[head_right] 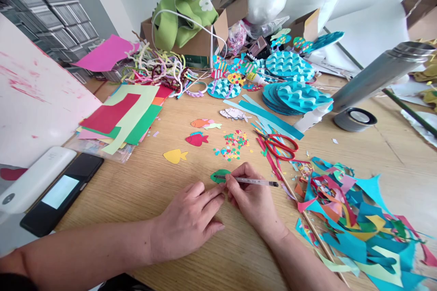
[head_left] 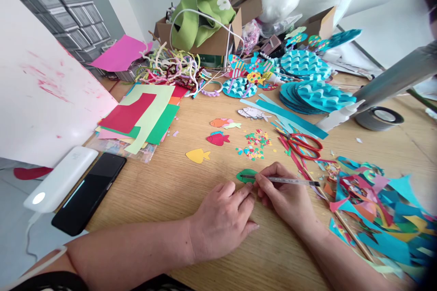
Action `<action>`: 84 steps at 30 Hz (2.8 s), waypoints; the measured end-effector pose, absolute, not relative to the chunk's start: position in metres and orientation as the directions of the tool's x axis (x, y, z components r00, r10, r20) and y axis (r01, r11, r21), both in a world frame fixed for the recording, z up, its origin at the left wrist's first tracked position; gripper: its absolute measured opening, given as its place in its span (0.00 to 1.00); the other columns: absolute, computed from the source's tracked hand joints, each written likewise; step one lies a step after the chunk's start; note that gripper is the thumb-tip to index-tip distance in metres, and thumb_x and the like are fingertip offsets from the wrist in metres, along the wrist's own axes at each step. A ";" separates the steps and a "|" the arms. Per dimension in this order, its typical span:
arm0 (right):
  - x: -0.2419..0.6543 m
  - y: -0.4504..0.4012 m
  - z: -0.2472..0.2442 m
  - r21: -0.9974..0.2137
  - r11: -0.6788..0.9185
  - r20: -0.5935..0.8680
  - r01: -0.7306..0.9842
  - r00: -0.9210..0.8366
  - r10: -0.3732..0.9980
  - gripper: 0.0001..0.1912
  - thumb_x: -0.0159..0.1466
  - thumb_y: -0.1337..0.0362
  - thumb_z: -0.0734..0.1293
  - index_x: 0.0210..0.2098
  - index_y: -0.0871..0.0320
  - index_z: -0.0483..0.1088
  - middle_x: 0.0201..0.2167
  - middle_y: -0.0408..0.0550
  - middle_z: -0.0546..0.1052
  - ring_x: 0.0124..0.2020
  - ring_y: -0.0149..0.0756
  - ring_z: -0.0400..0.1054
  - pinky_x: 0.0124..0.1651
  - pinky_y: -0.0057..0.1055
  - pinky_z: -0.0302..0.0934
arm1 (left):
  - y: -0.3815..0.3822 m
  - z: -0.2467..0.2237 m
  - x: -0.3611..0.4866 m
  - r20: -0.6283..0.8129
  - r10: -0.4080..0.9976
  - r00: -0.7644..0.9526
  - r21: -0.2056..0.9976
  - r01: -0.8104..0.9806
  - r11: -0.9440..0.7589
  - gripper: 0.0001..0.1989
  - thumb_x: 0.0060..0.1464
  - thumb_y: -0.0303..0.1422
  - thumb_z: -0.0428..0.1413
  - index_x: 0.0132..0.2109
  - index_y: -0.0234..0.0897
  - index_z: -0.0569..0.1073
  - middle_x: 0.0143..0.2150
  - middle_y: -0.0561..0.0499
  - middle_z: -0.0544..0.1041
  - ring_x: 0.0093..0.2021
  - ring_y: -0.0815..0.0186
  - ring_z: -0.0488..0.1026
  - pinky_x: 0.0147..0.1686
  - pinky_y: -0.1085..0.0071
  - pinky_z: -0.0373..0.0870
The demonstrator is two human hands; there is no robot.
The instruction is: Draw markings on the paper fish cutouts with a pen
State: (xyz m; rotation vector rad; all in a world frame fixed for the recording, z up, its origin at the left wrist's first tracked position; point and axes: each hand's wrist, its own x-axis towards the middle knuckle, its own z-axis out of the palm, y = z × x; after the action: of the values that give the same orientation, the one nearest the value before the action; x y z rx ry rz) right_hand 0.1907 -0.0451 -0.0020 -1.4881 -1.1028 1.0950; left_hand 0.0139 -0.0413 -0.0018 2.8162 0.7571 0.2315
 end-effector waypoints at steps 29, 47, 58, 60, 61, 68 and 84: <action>0.190 -0.045 -0.004 -0.985 -0.138 -0.115 0.103 0.203 0.972 0.22 0.56 0.46 0.72 0.26 0.56 0.64 0.14 0.40 0.70 0.11 0.25 0.61 0.14 0.20 0.55 | -0.041 -0.003 0.014 0.104 0.503 0.858 0.228 0.472 -0.852 0.26 0.65 0.43 0.51 0.62 0.28 0.63 0.63 0.42 0.67 0.52 0.55 0.67 0.49 0.61 0.65; 0.191 -0.044 -0.003 -0.983 -0.130 -0.104 0.130 0.191 0.976 0.21 0.57 0.46 0.71 0.26 0.56 0.64 0.14 0.39 0.70 0.11 0.25 0.61 0.13 0.20 0.55 | -0.039 -0.006 0.014 0.103 0.488 0.867 0.219 0.459 -0.861 0.26 0.67 0.43 0.48 0.62 0.28 0.63 0.64 0.41 0.66 0.54 0.54 0.67 0.49 0.60 0.65; 0.191 -0.045 -0.004 -0.983 -0.135 -0.110 0.123 0.194 0.975 0.22 0.56 0.45 0.71 0.26 0.56 0.64 0.14 0.39 0.70 0.11 0.25 0.61 0.13 0.20 0.55 | -0.040 -0.005 0.014 0.105 0.492 0.864 0.213 0.463 -0.860 0.25 0.66 0.42 0.49 0.62 0.29 0.63 0.63 0.41 0.67 0.55 0.55 0.67 0.50 0.60 0.65; 0.191 -0.045 -0.004 -0.983 -0.138 -0.113 0.124 0.191 0.975 0.22 0.56 0.45 0.71 0.26 0.56 0.64 0.14 0.39 0.70 0.11 0.25 0.61 0.13 0.21 0.55 | -0.040 -0.005 0.014 0.109 0.493 0.863 0.216 0.464 -0.859 0.25 0.66 0.42 0.50 0.62 0.29 0.63 0.63 0.41 0.67 0.55 0.56 0.67 0.50 0.60 0.65; 0.191 -0.045 -0.003 -0.982 -0.139 -0.114 0.126 0.191 0.975 0.22 0.56 0.45 0.71 0.26 0.56 0.63 0.14 0.39 0.70 0.11 0.25 0.61 0.13 0.21 0.55 | -0.040 -0.004 0.014 0.111 0.494 0.862 0.218 0.464 -0.859 0.25 0.66 0.42 0.50 0.62 0.29 0.63 0.63 0.41 0.67 0.55 0.56 0.67 0.50 0.60 0.65; 0.191 -0.045 -0.001 -0.979 -0.145 -0.116 0.142 0.198 0.973 0.22 0.56 0.44 0.71 0.26 0.55 0.64 0.14 0.40 0.70 0.12 0.27 0.61 0.14 0.22 0.55 | -0.042 -0.003 0.013 0.097 0.487 0.868 0.226 0.457 -0.860 0.25 0.66 0.42 0.49 0.62 0.28 0.63 0.63 0.40 0.66 0.55 0.55 0.67 0.50 0.60 0.65; 0.191 -0.045 -0.001 -0.982 -0.133 -0.107 0.131 0.191 0.976 0.22 0.56 0.45 0.71 0.26 0.55 0.64 0.14 0.39 0.70 0.12 0.27 0.61 0.14 0.22 0.56 | -0.041 -0.004 0.013 0.111 0.494 0.862 0.217 0.464 -0.859 0.25 0.66 0.42 0.50 0.62 0.29 0.63 0.62 0.41 0.67 0.55 0.56 0.67 0.50 0.61 0.65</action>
State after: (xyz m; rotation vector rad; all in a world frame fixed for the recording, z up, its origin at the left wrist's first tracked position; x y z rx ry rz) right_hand 0.1906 -0.0446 -0.0013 -1.4853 -1.1126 1.0855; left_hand 0.0133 -0.0409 -0.0036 2.8532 0.7405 0.2421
